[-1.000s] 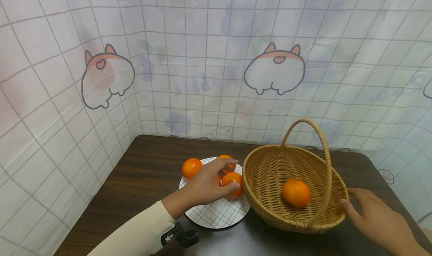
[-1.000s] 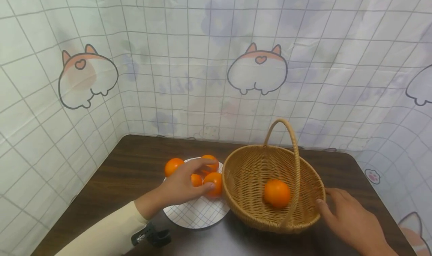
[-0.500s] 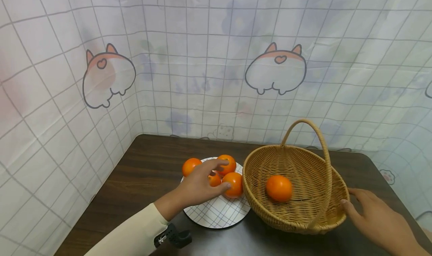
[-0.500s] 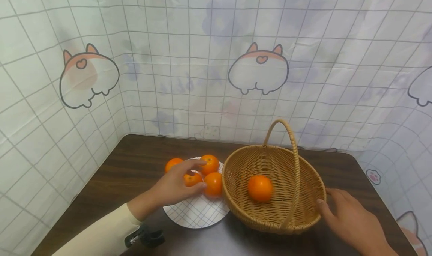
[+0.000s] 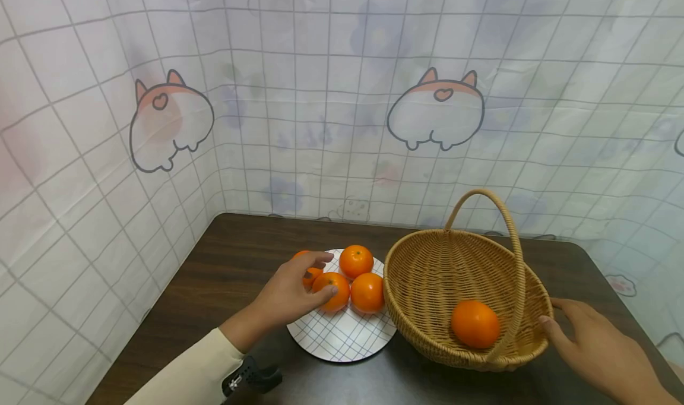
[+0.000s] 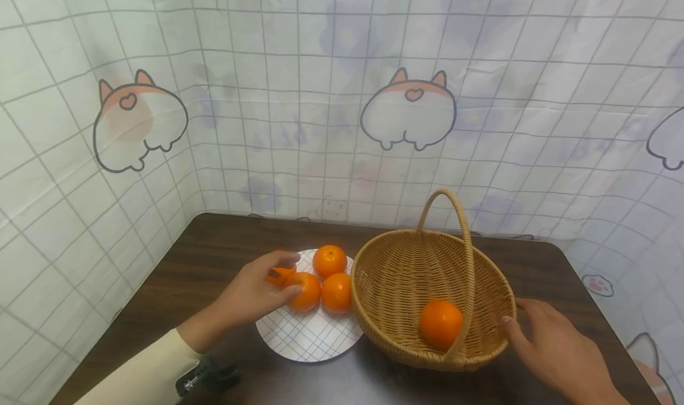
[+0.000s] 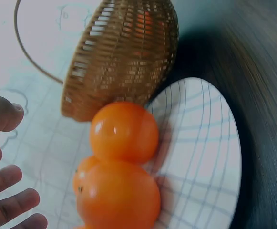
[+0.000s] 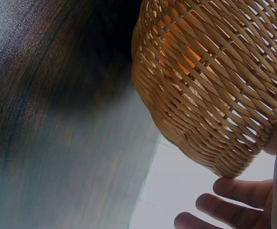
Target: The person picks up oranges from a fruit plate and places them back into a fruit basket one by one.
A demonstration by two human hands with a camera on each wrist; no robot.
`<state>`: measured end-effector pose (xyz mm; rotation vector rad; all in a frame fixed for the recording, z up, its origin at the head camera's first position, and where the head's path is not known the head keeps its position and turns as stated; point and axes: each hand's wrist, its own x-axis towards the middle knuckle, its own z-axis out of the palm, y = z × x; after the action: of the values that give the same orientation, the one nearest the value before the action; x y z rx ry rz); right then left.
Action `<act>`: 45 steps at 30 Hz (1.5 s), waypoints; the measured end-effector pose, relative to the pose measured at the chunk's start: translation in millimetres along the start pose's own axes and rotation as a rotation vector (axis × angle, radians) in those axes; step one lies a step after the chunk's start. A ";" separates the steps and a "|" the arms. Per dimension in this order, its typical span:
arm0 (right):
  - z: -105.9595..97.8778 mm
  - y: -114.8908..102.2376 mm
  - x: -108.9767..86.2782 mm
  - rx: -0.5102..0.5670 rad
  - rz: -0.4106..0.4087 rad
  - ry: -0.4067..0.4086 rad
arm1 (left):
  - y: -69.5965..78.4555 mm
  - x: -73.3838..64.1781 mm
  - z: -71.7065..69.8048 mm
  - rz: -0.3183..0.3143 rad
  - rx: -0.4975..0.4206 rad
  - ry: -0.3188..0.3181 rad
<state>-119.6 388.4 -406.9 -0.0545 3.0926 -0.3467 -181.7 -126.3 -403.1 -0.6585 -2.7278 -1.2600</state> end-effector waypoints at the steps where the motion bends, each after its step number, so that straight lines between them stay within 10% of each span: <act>1: 0.1 0.0 0.1 -0.001 0.001 -0.002 | -2.0 -1.4 -2.5 -0.005 0.002 0.003; 19: 0.9 0.4 -0.9 -0.010 -0.002 -0.009 | -52.5 -18.2 -30.6 0.013 0.106 0.109; 45: 2.9 1.5 -0.3 0.005 0.002 -0.021 | -91.0 -2.1 -16.9 -0.089 0.174 0.068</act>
<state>-119.2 389.2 -410.0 -0.0549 3.0705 -0.3508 -218.8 -191.7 -457.2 -0.4738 -2.7967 -1.0241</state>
